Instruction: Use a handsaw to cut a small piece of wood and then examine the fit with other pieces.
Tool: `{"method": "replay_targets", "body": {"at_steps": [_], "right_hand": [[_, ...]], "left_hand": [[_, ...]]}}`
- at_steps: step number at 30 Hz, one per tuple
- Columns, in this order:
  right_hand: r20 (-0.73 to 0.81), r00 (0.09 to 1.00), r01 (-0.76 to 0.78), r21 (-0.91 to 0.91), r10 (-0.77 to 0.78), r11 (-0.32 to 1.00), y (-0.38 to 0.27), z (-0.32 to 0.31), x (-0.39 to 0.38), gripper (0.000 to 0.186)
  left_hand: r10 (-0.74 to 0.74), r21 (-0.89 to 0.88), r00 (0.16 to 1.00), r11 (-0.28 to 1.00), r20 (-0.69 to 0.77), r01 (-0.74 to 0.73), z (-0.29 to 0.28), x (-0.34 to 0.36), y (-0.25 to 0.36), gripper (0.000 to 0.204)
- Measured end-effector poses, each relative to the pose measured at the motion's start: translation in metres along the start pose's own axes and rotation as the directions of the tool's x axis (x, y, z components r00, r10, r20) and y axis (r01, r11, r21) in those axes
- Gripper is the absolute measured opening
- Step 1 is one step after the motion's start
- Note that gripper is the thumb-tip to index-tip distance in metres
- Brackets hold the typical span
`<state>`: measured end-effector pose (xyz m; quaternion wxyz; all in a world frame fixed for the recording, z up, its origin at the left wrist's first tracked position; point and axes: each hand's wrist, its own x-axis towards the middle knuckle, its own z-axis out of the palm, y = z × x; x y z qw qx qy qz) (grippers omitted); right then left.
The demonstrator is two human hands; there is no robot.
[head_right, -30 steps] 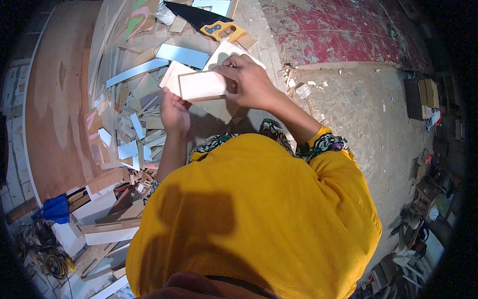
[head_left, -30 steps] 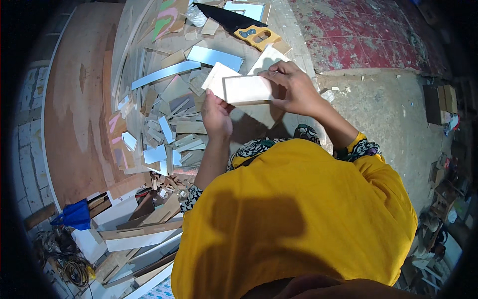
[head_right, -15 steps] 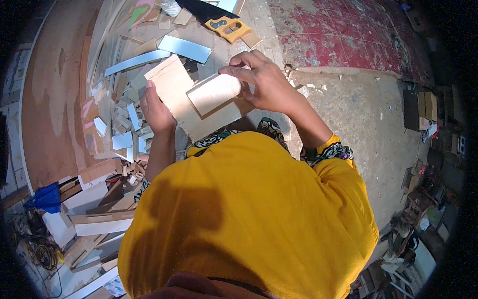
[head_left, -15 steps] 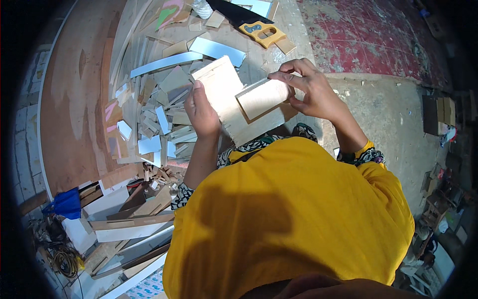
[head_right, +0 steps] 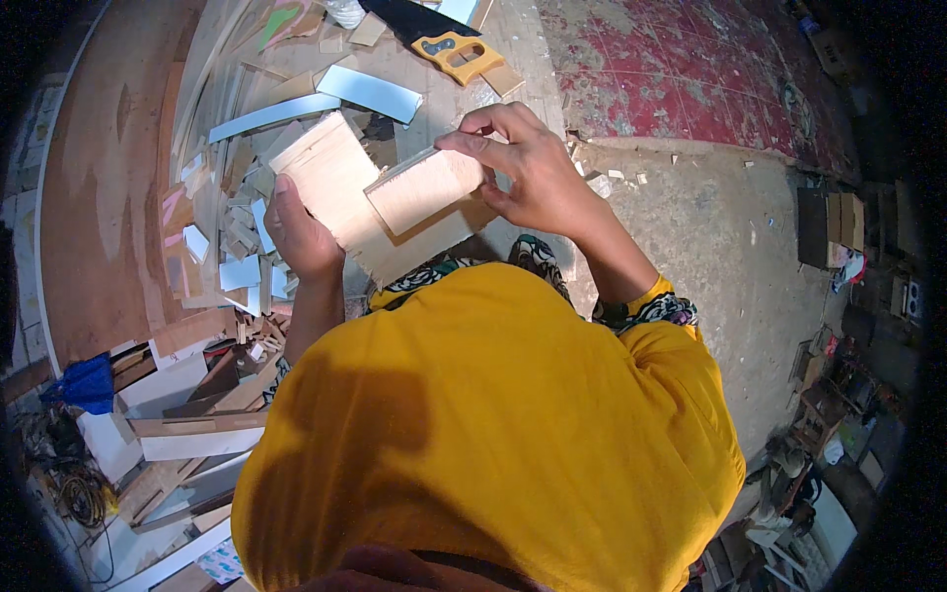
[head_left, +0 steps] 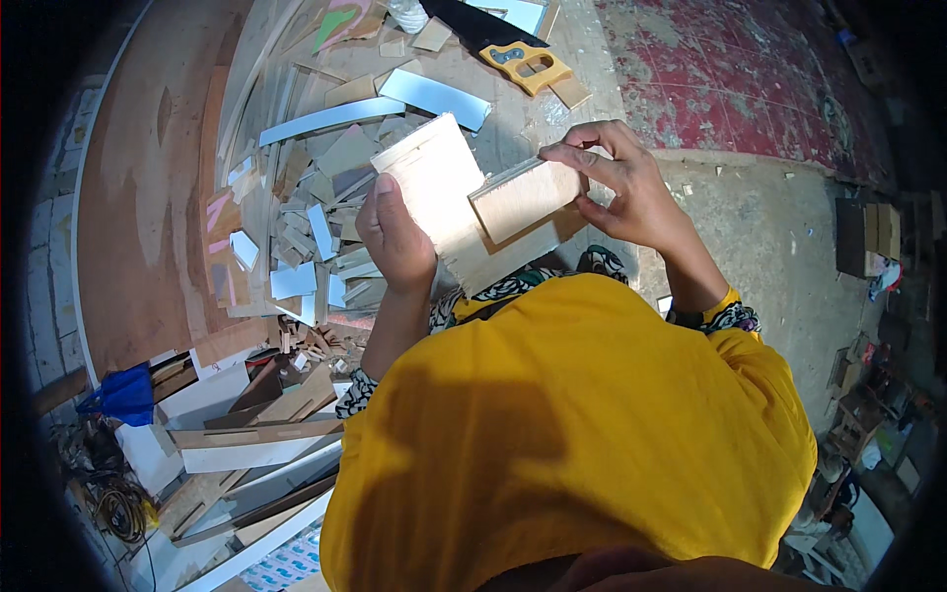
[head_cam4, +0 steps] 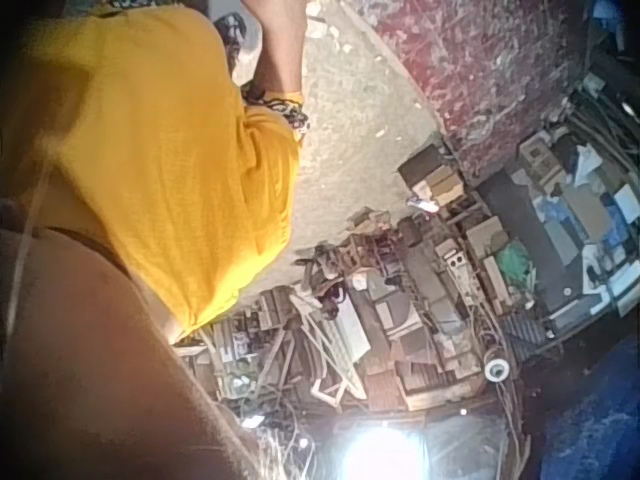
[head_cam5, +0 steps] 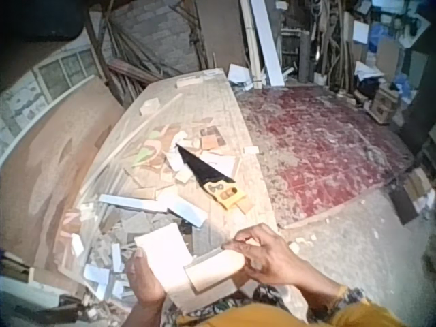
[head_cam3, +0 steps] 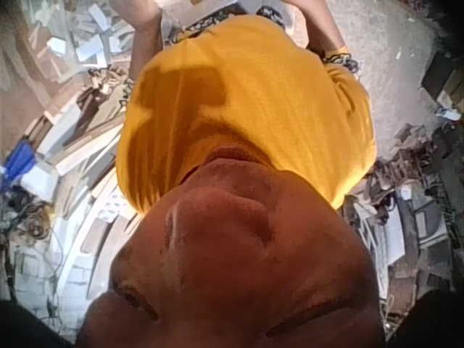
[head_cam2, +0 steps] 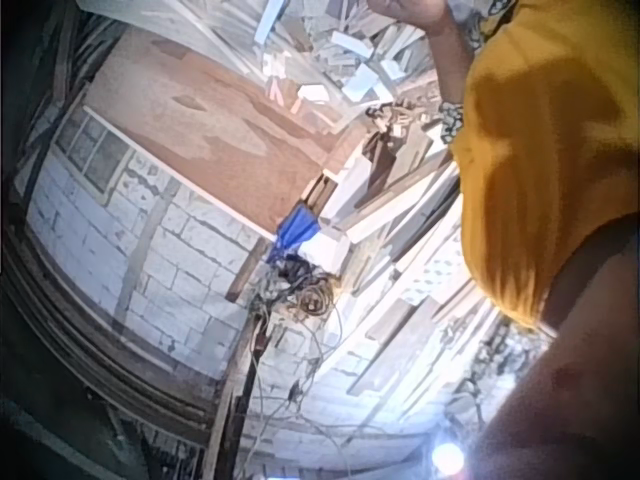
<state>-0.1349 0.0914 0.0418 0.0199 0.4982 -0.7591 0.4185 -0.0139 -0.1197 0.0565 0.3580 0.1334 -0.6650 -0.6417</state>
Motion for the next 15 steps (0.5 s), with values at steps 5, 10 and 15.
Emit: {"method": "replay_targets", "body": {"at_steps": [5, 10, 15], "right_hand": [[-0.001, 1.0, 0.009, -0.031, -0.009, 0.999, -0.0011, 0.0003, 0.0, 0.065], [-0.036, 0.997, 0.063, -0.024, -0.064, 0.998, 0.0001, -0.0024, 0.0016, 0.052], [-0.112, 0.994, 0.027, 0.083, -0.018, 0.996, 0.0049, 0.0058, -0.0027, 0.039]], "left_hand": [[-0.063, -0.071, 0.998, 0.996, -0.012, 0.062, 0.0011, -0.0015, 0.0045, 0.04], [-0.118, -0.115, 0.992, 0.987, -0.04, 0.113, 0.0004, -0.0019, 0.0019, 0.04], [-0.154, -0.126, 0.986, 0.981, -0.061, 0.146, 0.0036, -0.0049, 0.0047, 0.04]]}}
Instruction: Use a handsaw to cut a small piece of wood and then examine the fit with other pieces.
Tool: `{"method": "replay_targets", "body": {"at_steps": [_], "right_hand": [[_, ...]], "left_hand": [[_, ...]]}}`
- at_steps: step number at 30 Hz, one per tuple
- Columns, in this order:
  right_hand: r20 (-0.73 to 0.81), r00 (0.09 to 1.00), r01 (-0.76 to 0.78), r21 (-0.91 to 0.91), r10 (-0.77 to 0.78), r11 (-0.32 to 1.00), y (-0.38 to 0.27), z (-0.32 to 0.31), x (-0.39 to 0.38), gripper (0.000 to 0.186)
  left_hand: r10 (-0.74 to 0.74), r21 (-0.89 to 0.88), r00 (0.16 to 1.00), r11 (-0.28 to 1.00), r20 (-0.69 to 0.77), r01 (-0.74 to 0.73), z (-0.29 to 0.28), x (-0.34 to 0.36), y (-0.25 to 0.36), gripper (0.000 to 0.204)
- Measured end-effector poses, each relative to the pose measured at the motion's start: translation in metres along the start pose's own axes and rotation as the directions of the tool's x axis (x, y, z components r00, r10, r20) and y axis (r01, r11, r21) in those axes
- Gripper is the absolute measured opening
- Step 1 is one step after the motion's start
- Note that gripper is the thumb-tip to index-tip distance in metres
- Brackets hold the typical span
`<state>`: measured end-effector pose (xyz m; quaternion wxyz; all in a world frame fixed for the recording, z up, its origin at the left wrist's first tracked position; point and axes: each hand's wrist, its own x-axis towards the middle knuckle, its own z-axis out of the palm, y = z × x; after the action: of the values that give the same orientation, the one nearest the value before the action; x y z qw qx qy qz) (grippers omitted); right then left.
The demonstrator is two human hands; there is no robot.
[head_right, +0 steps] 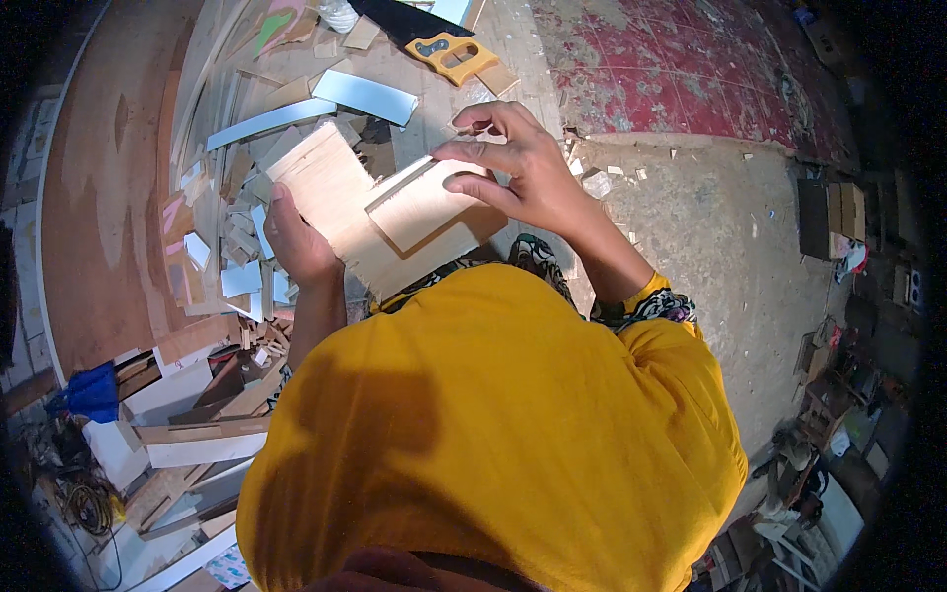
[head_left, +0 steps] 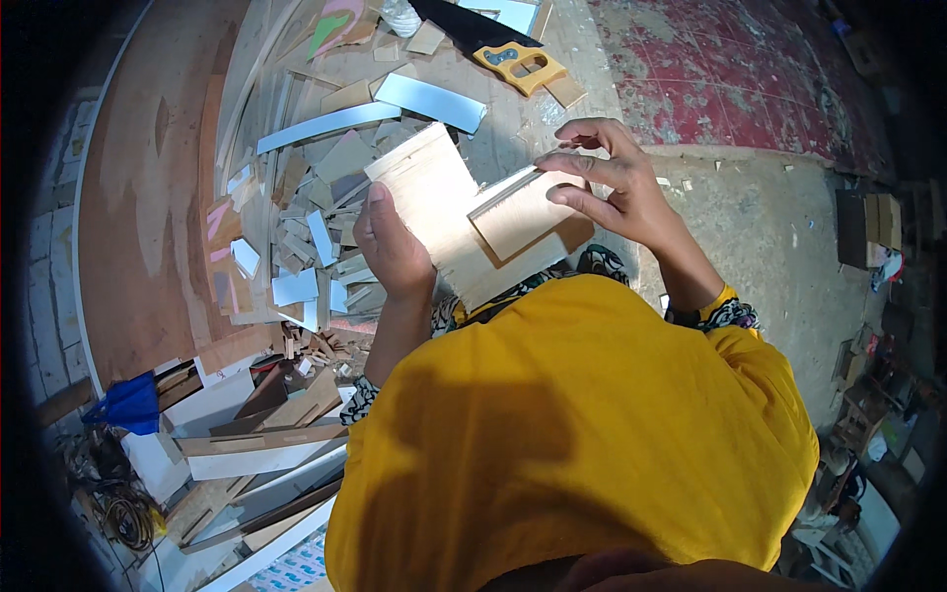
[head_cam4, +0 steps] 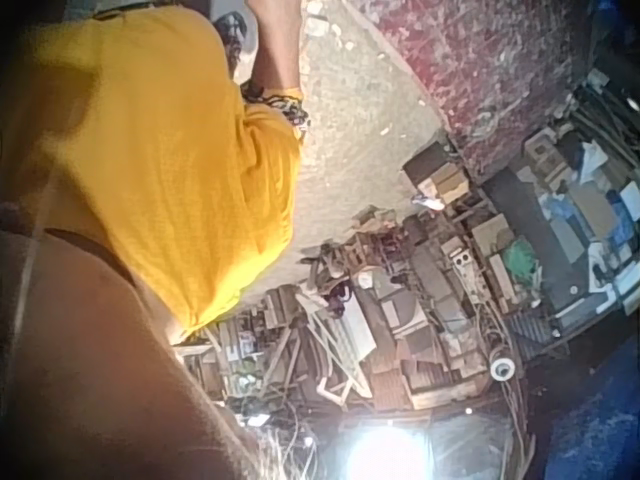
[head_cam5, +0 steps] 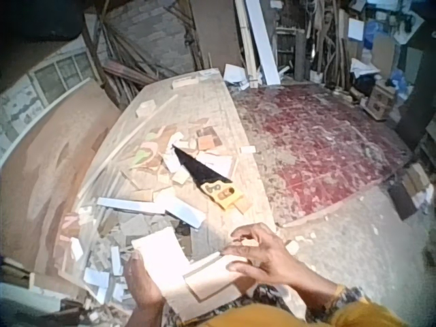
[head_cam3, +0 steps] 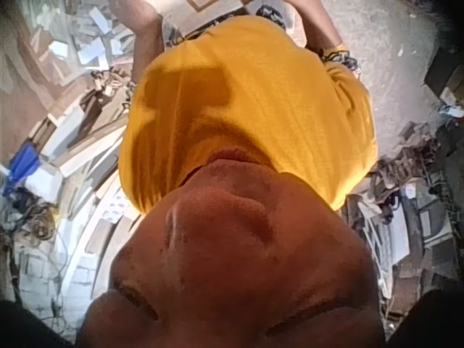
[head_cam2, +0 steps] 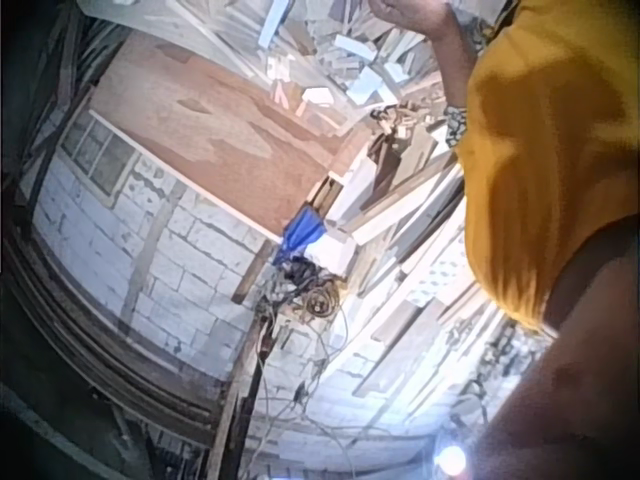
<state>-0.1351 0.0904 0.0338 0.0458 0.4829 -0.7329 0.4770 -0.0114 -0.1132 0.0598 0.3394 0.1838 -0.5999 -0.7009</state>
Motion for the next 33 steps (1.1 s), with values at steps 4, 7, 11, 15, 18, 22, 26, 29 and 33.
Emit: {"method": "replay_targets", "body": {"at_steps": [4, 7, 11, 15, 18, 22, 26, 29, 33], "right_hand": [[-0.125, 0.99, -0.055, 0.126, 0.071, 0.99, 0.003, 0.008, -0.002, 0.034], [-0.196, 0.967, -0.124, 0.196, 0.163, 0.973, 0.004, 0.017, -0.004, 0.034], [-0.202, 0.94, -0.214, 0.277, 0.274, 0.937, -0.002, 0.024, -0.006, 0.033], [-0.209, 0.904, -0.261, 0.423, 0.374, 0.868, 0.015, 0.041, -0.011, 0.033], [-0.286, 0.886, -0.216, 0.441, 0.364, 0.871, 0.022, 0.042, -0.012, 0.032], [-0.364, 0.863, -0.179, 0.428, 0.35, 0.886, 0.018, 0.042, -0.008, 0.031], [-0.333, 0.86, -0.25, 0.389, 0.388, 0.887, 0.01, 0.031, -0.004, 0.031], [-0.31, 0.912, -0.171, 0.309, 0.27, 0.935, 0.013, 0.02, -0.003, 0.04], [-0.106, 0.987, -0.08, 0.332, 0.122, 0.94, 0.009, -0.008, 0.005, 0.075]], "left_hand": [[0.022, 0.008, 0.999, 1.0, 0.039, -0.022, -0.008, 0.0, -0.007, 0.04], [0.022, 0.003, 0.999, 1.0, 0.028, -0.022, -0.001, -0.001, 0.0, 0.04], [-0.022, -0.056, 0.998, 0.998, -0.065, 0.019, 0.005, 0.0, 0.0, 0.042], [-0.017, -0.048, 1.0, 0.999, -0.023, 0.016, 0.007, -0.002, -0.008, 0.042], [-0.089, -0.035, 0.996, 0.995, -0.007, 0.088, 0.003, -0.006, -0.017, 0.042], [-0.113, -0.073, 0.971, 0.989, 0.213, 0.131, 0.001, -0.02, -0.021, 0.027], [-0.168, -0.016, 0.949, 0.984, 0.267, 0.178, 0.008, -0.022, -0.019, 0.034], [-0.203, -0.042, 0.95, 0.975, 0.239, 0.219, 0.006, -0.018, -0.019, 0.039], [-0.315, -0.087, 0.933, 0.939, 0.175, 0.333, -0.007, -0.005, -0.018, 0.044]]}}
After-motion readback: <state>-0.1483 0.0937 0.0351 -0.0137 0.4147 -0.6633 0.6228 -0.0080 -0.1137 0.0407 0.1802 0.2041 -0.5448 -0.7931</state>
